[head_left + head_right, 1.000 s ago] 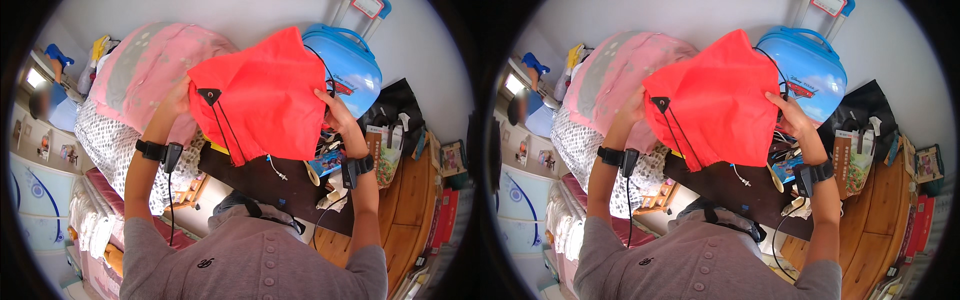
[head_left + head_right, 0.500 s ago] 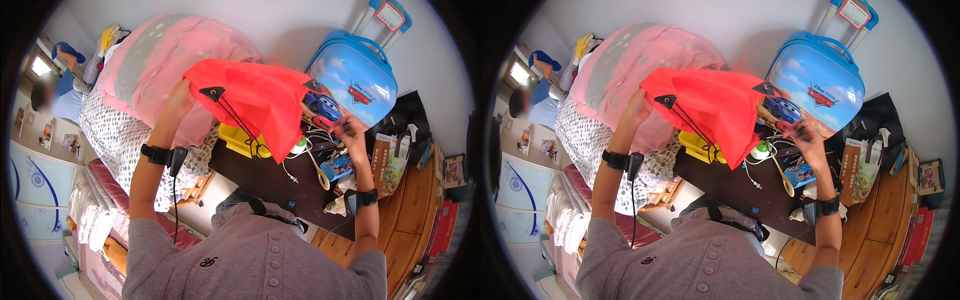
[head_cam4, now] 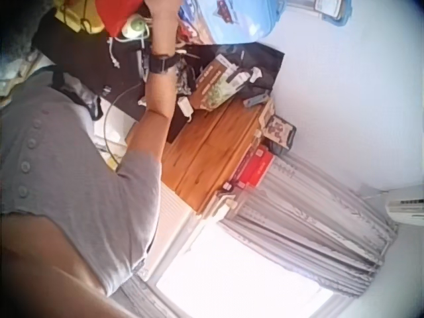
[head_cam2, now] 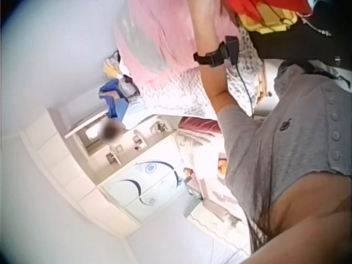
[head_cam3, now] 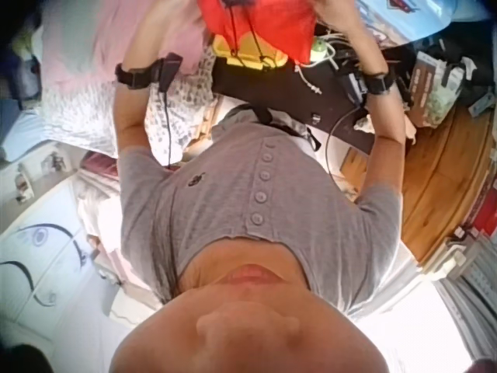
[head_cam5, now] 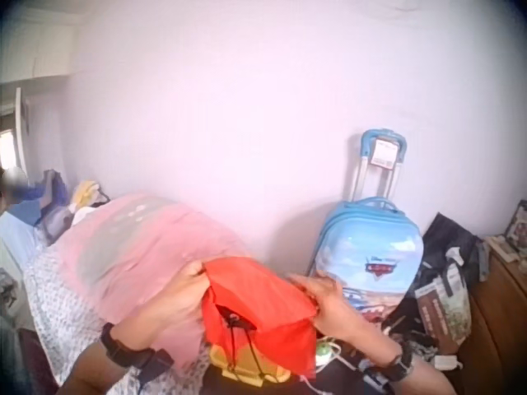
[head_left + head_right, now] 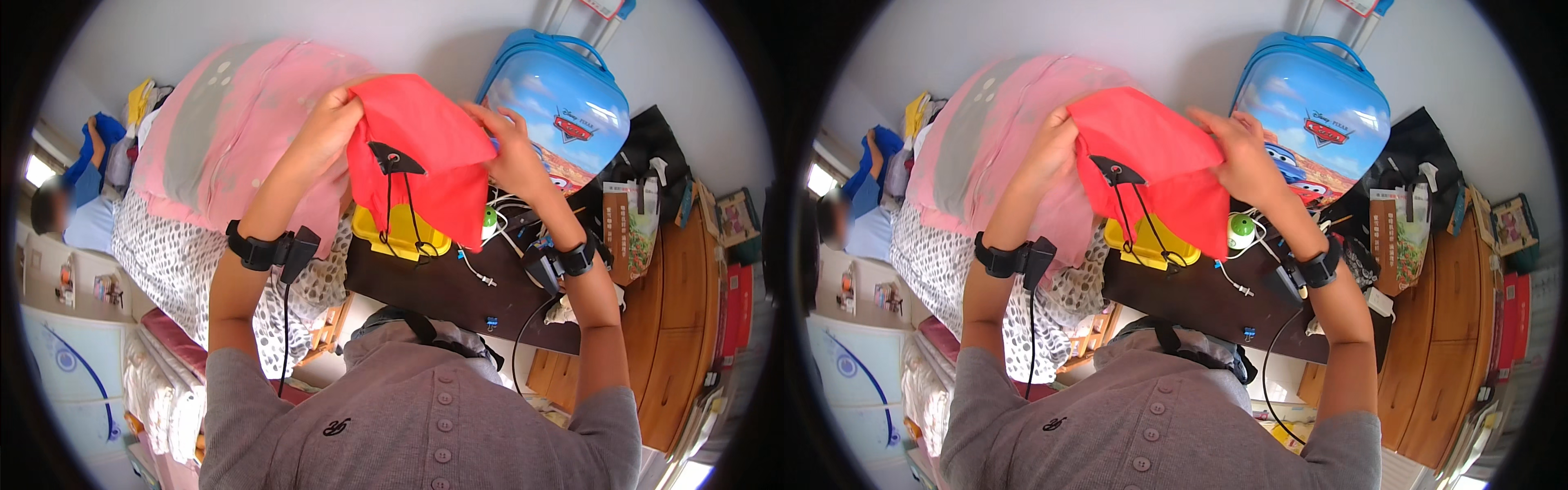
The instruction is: The person wipes a table surface with a cloth, then organizes various items including a yellow plastic bin, a red drawstring bag, a green device with a cable, and a small box. They place these items into the yellow bin and wipe the inside of the bin with the cloth.
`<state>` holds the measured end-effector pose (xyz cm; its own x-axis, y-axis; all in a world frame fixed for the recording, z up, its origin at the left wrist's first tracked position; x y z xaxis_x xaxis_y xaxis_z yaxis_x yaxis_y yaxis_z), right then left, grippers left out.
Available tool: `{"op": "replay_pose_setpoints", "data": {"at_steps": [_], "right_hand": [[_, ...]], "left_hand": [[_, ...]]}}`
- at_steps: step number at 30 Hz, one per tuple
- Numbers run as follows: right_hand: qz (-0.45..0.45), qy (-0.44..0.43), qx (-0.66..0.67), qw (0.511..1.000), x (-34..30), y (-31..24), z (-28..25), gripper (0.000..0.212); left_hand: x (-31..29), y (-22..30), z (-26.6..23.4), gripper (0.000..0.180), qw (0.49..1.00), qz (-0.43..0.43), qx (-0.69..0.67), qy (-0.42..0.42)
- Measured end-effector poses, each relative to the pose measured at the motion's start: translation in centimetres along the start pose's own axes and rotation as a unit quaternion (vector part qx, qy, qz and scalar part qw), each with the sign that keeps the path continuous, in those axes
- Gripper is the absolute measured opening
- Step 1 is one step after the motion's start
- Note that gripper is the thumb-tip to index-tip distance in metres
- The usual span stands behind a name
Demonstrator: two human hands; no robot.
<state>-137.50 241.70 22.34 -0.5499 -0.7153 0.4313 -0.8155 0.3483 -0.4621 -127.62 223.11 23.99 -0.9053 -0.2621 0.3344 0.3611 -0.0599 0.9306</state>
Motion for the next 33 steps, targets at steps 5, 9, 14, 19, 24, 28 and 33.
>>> {"op": "replay_pose_setpoints", "data": {"at_steps": [5, 9, 14, 19, 24, 28, 33], "right_hand": [[0.107, 0.055, 0.212, 0.970, 0.9, 0.6, -5.9, 0.025], [0.129, 0.115, 0.215, 0.961, 0.5, 1.3, -9.2, 0.030], [0.175, 0.138, 0.330, 0.917, -0.6, 2.4, -11.4, 0.039], [0.175, 0.153, 0.443, 0.866, -1.9, 2.0, -13.7, 0.033], [0.179, 0.213, 0.435, 0.856, -4.2, 2.1, -16.2, 0.032], [0.182, 0.232, 0.473, 0.830, -6.1, 4.8, -18.1, 0.034], [0.183, 0.213, 0.488, 0.826, -7.9, 7.1, -18.7, 0.035]], "left_hand": [[2.1, -2.3, -1.5, 0.045, 0.983, 0.073, 0.127, -0.113], [1.2, -7.3, 1.0, 0.083, 0.958, 0.058, 0.211, -0.184], [0.4, -13.4, 2.9, 0.093, 0.948, 0.040, 0.250, -0.192], [0.1, -21.1, 1.4, 0.074, 0.954, -0.279, 0.095, -0.051], [-2.8, -21.3, 4.4, 0.034, 0.928, -0.265, -0.034, -0.258], [-2.7, -18.9, 4.9, 0.022, 0.954, -0.214, -0.033, -0.209], [-4.3, -14.9, 4.7, 0.017, 0.955, -0.179, -0.236, 0.021]]}}
Point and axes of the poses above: each hand's wrist, its own x-axis towards the middle knuckle, its own z-axis out of the palm, y = z × x, the point moved 6 cm from there along x, towards the middle knuckle, and after that the axes turned 8 degrees about z, right-handed, at the moved point
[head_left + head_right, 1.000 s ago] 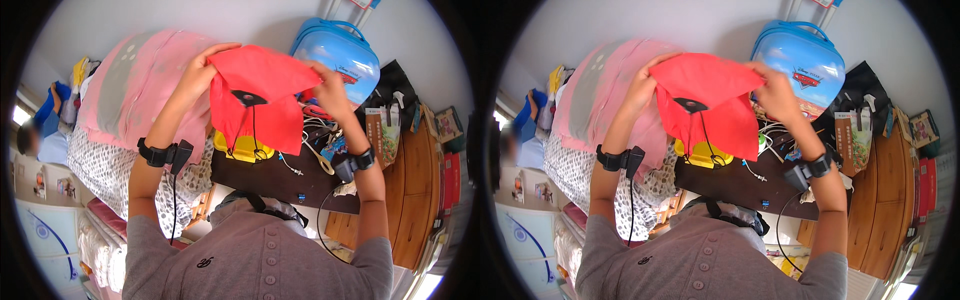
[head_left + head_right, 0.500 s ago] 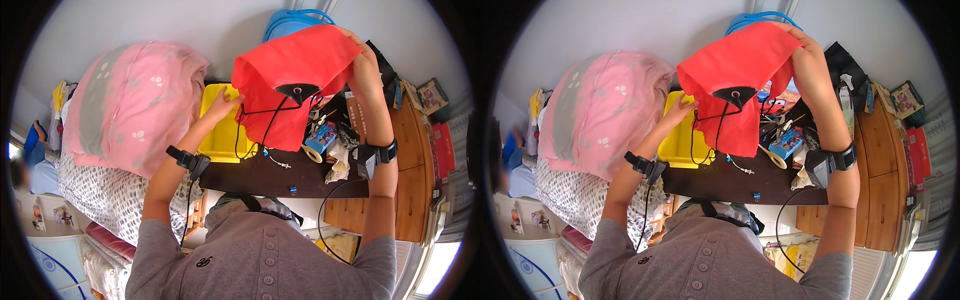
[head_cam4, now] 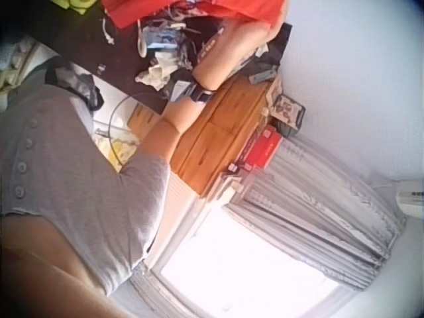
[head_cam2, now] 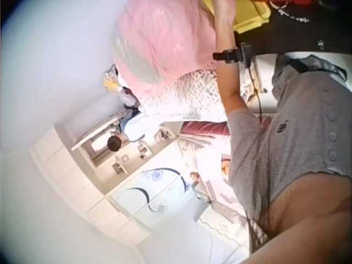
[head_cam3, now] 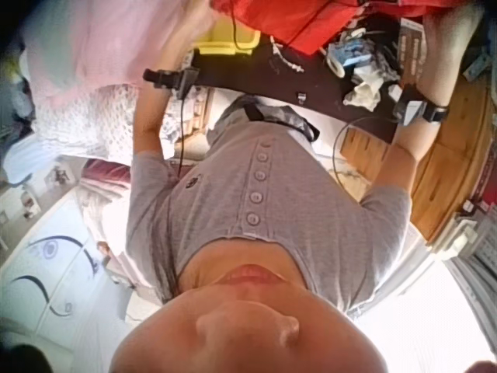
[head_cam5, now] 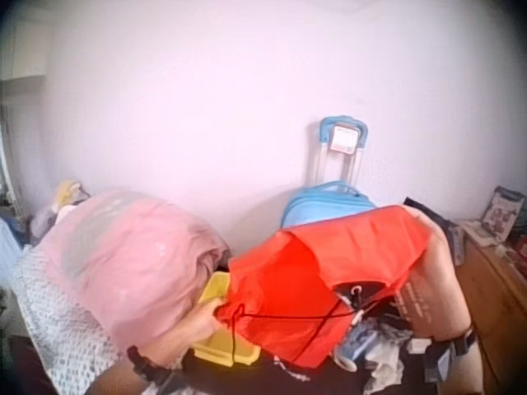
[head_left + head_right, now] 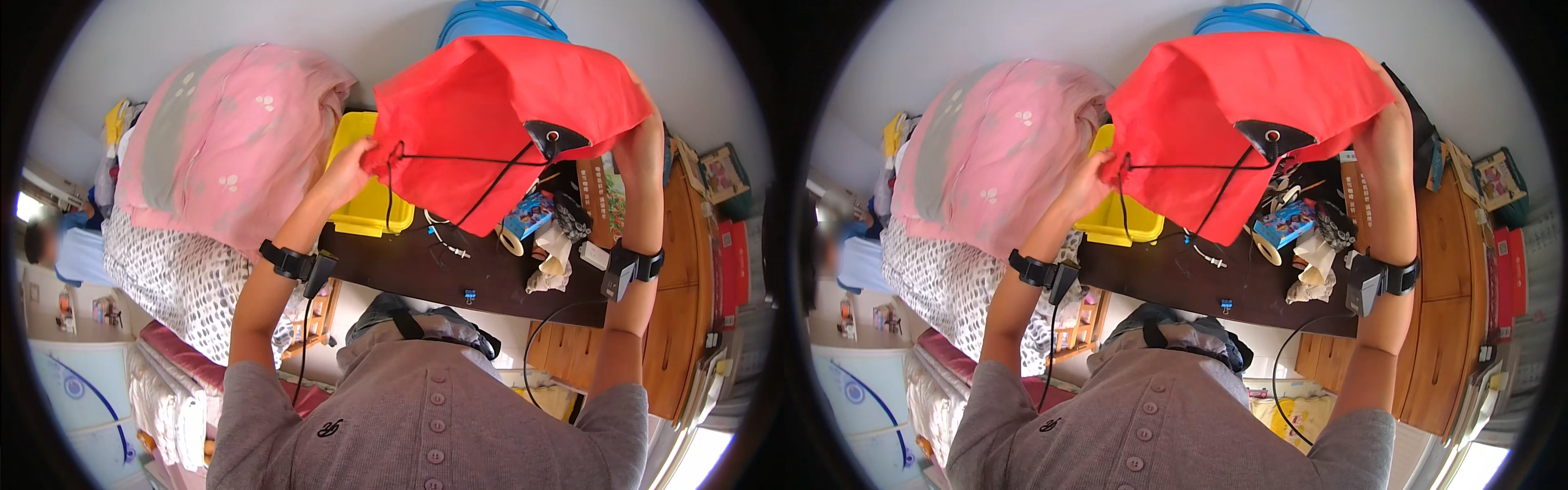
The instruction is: The person wipes a table surface with a cloth, then organizes various items including a yellow plastic bin, a red drawstring bag, a green device with a cable, and a small box. They place these items into the yellow bin and wipe the inside of the bin with the cloth.
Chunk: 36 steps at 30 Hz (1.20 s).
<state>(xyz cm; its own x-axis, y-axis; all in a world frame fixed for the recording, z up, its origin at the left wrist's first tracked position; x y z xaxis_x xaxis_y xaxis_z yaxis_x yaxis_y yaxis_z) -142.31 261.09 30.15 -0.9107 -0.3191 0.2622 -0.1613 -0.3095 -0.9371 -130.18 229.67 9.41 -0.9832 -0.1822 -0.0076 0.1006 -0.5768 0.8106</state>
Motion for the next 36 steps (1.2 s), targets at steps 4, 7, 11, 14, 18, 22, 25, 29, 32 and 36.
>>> {"op": "replay_pose_setpoints", "data": {"at_steps": [4, 7, 11, 14, 18, 22, 25, 29, 32, 36], "right_hand": [[0.028, -0.032, -0.041, 0.998, -0.4, 3.3, -2.7, 0.037], [0.092, -0.105, -0.078, 0.987, -0.9, 9.2, -6.4, 0.039], [0.284, -0.103, -0.009, 0.953, -3.2, 13.8, -5.1, 0.040], [0.341, -0.153, 0.112, 0.921, -3.8, 17.4, -4.9, 0.040], [0.382, -0.181, 0.041, 0.905, -5.4, 21.2, -3.8, 0.041], [0.382, -0.225, 0.032, 0.896, -5.2, 20.7, -4.3, 0.042], [0.387, -0.217, 0.099, 0.891, -5.0, 20.0, -4.6, 0.039], [0.434, -0.223, 0.074, 0.870, -6.0, 23.3, -4.4, 0.040], [0.410, -0.288, 0.043, 0.864, -6.0, 21.8, -3.5, 0.035], [0.394, -0.283, 0.014, 0.874, -5.3, 21.0, -3.6, 0.031]], "left_hand": [[-2.6, 1.8, -3.5, 0.015, 0.989, 0.086, 0.015, 0.121], [-5.9, 3.2, -3.5, 0.019, 0.987, 0.067, 0.041, 0.139], [-11.9, 8.7, -0.1, 0.072, 0.970, 0.238, 0.053, -0.004], [-14.1, 6.6, -1.2, 0.063, 0.948, 0.141, 0.273, 0.080], [-16.6, 0.6, -4.6, 0.057, 0.910, -0.010, 0.400, 0.109], [-18.3, 2.9, -3.5, 0.054, 0.958, 0.066, 0.251, 0.126], [-19.0, 5.1, -2.0, 0.045, 0.969, 0.100, 0.195, 0.114], [-19.7, 0.9, -5.2, 0.038, 0.935, -0.046, 0.336, 0.107], [-19.9, 2.3, -6.1, 0.032, 0.913, -0.103, 0.368, 0.144], [-19.2, 5.2, -6.3, 0.033, 0.981, -0.026, 0.126, 0.147]]}}
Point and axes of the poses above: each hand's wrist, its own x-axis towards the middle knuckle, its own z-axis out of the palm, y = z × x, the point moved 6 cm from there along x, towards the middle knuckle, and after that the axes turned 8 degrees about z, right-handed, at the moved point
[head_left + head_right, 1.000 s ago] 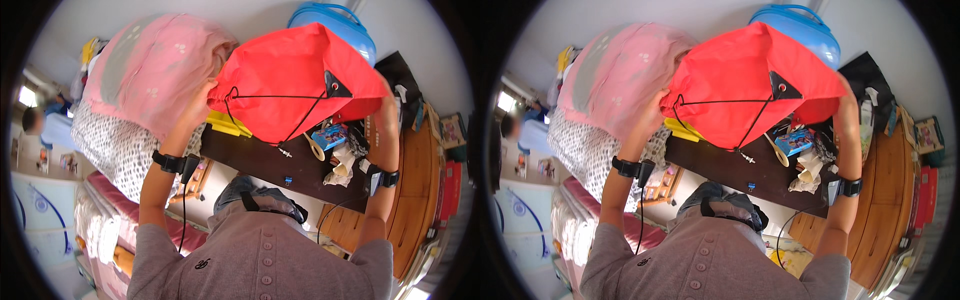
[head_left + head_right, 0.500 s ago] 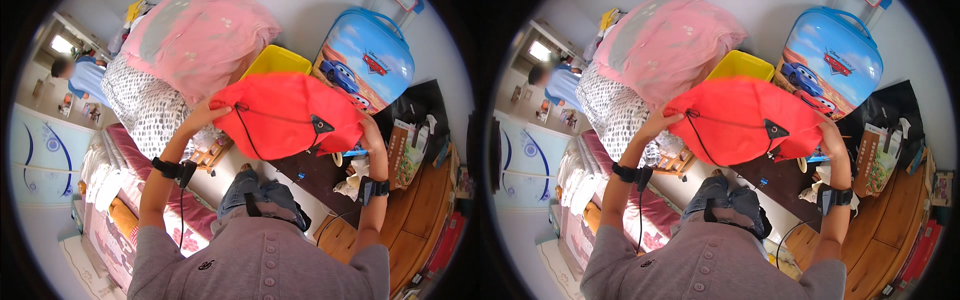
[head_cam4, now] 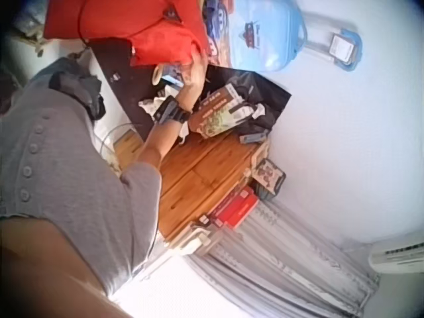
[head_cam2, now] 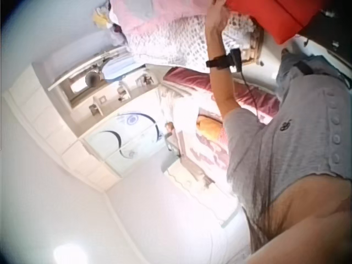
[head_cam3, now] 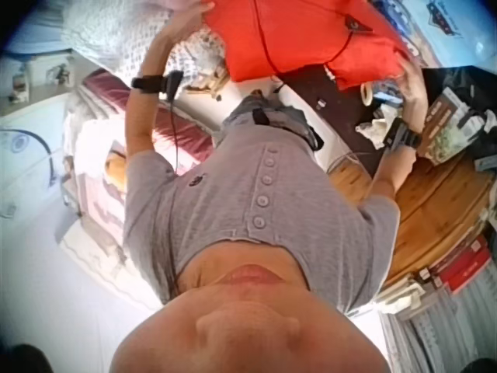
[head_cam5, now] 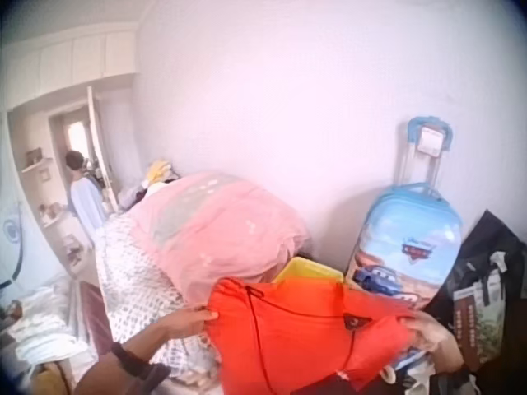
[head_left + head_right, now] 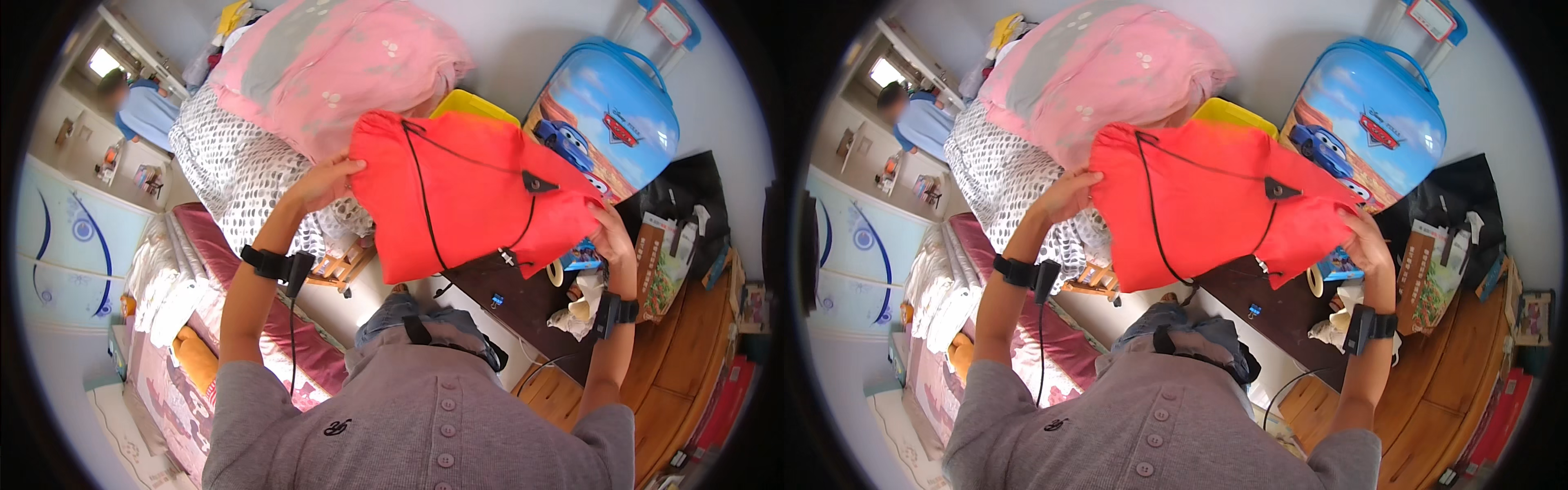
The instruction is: The person wipes a table surface with a cloth, then organizes various items including a yellow plastic bin, a red drawstring bag, a green device with a cable, and a small box. They place these items into the yellow bin and wipe the inside of the bin with the cloth.
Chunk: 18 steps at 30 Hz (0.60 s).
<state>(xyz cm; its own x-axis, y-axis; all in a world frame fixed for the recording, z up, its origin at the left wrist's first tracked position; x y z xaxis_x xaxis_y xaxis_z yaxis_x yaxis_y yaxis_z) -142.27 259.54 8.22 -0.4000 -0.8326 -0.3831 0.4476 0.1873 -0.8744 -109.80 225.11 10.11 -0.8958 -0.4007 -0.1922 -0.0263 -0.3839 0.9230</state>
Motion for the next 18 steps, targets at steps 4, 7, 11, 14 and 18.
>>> {"op": "replay_pose_setpoints", "data": {"at_steps": [4, 7, 11, 14, 18], "right_hand": [[0.060, 0.039, -0.046, 0.996, 1.5, 2.6, -0.7, 0.032], [0.039, 0.081, 0.054, 0.995, 1.7, 2.2, -0.5, 0.034], [0.053, 0.136, 0.103, 0.984, 2.3, 4.1, -2.9, 0.038], [0.052, 0.136, 0.160, 0.976, 2.3, 3.4, -1.3, 0.039], [0.034, 0.125, 0.122, 0.984, 1.3, 1.9, -0.8, 0.037]], "left_hand": [[1.8, 0.7, -1.7, 0.029, 0.999, 0.021, 0.034, 0.028], [3.1, 1.1, -3.0, 0.028, 0.998, 0.029, 0.058, 0.013], [5.0, 0.5, -3.2, 0.027, 0.994, 0.019, 0.104, 0.025], [5.6, 0.5, -4.0, 0.029, 0.997, 0.008, 0.060, 0.045], [5.9, 2.8, -3.1, 0.030, 1.000, 0.016, -0.009, 0.024]]}}
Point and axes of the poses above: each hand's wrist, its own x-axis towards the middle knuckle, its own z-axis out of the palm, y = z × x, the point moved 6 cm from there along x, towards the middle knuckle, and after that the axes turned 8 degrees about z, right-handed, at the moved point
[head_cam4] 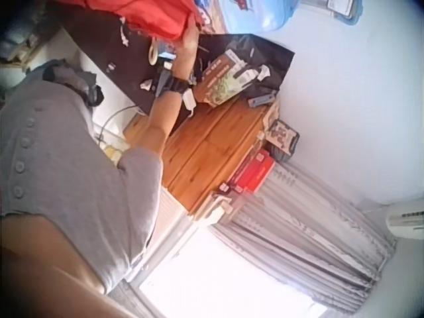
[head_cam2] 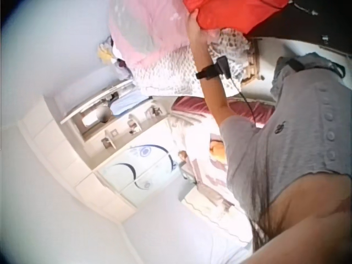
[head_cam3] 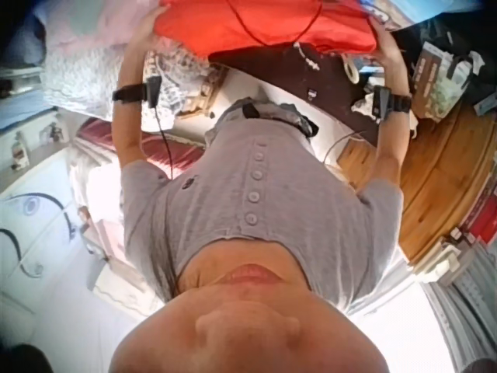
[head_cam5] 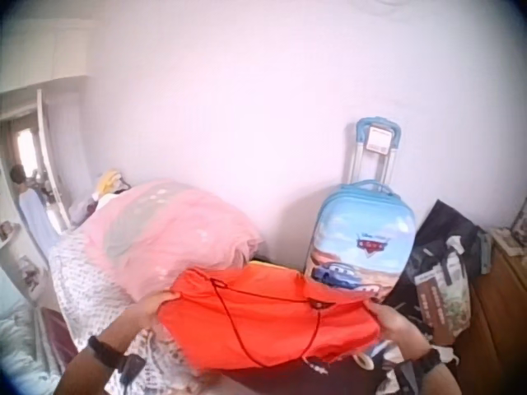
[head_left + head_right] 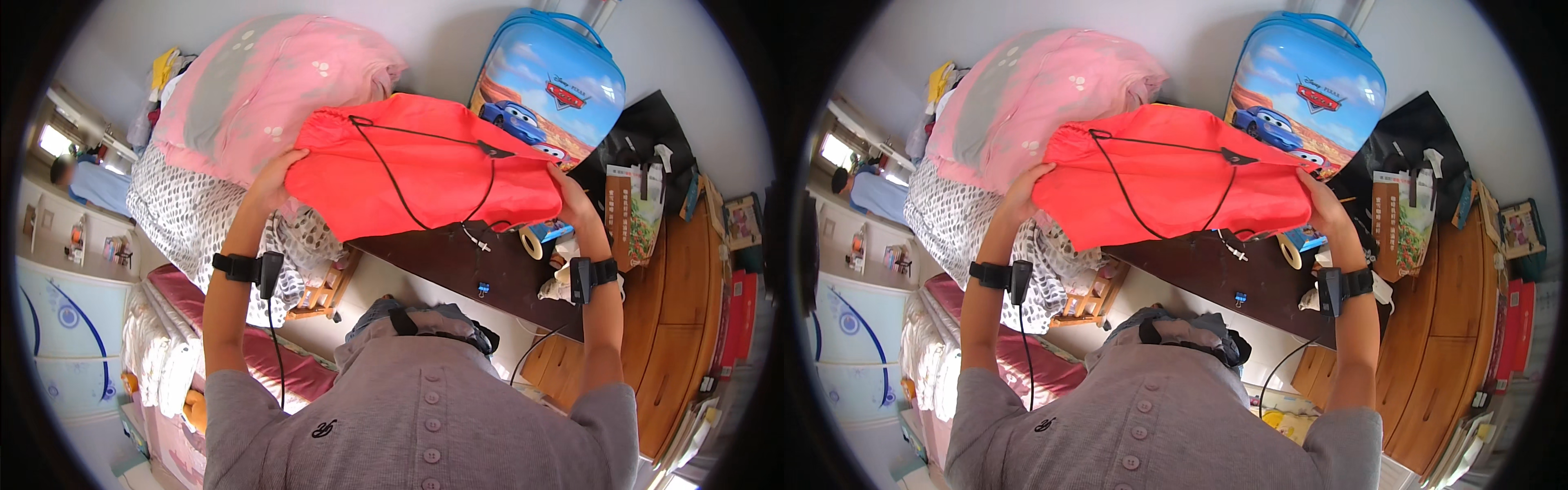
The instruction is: The person wipes a table surface with a cloth, then organizes various items including a yellow plastic bin, a red drawstring bag, a green device with a cable, and a small box. They place these items into the yellow bin and wipe the inside of the bin with the cloth.
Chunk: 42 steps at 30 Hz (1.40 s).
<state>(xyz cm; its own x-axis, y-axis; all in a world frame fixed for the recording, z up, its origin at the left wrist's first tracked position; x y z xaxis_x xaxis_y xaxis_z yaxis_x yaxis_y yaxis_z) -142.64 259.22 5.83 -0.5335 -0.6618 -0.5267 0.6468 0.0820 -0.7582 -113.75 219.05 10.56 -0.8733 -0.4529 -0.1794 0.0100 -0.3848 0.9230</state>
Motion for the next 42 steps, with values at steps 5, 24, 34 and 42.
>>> {"op": "replay_pose_setpoints", "data": {"at_steps": [5, 24, 34, 42], "right_hand": [[-0.142, -0.089, -0.042, 0.985, -3.3, -2.8, 1.9, 0.034], [-0.358, -0.065, -0.449, 0.816, -5.7, -4.5, 20.9, 0.048], [-0.291, -0.139, -0.396, 0.860, -2.9, -4.7, 26.5, 0.043], [-0.202, -0.229, -0.474, 0.826, -3.1, -2.7, 27.4, 0.043]], "left_hand": [[-0.3, 2.6, 0.8, 0.032, 0.991, 0.103, -0.053, -0.060], [-5.9, 8.1, 12.5, 0.047, 0.920, 0.316, 0.135, -0.191], [-10.8, -0.5, 3.7, 0.043, 0.916, 0.041, 0.356, -0.182], [-13.0, 1.4, -4.7, 0.025, 0.705, 0.159, 0.654, 0.222]]}}
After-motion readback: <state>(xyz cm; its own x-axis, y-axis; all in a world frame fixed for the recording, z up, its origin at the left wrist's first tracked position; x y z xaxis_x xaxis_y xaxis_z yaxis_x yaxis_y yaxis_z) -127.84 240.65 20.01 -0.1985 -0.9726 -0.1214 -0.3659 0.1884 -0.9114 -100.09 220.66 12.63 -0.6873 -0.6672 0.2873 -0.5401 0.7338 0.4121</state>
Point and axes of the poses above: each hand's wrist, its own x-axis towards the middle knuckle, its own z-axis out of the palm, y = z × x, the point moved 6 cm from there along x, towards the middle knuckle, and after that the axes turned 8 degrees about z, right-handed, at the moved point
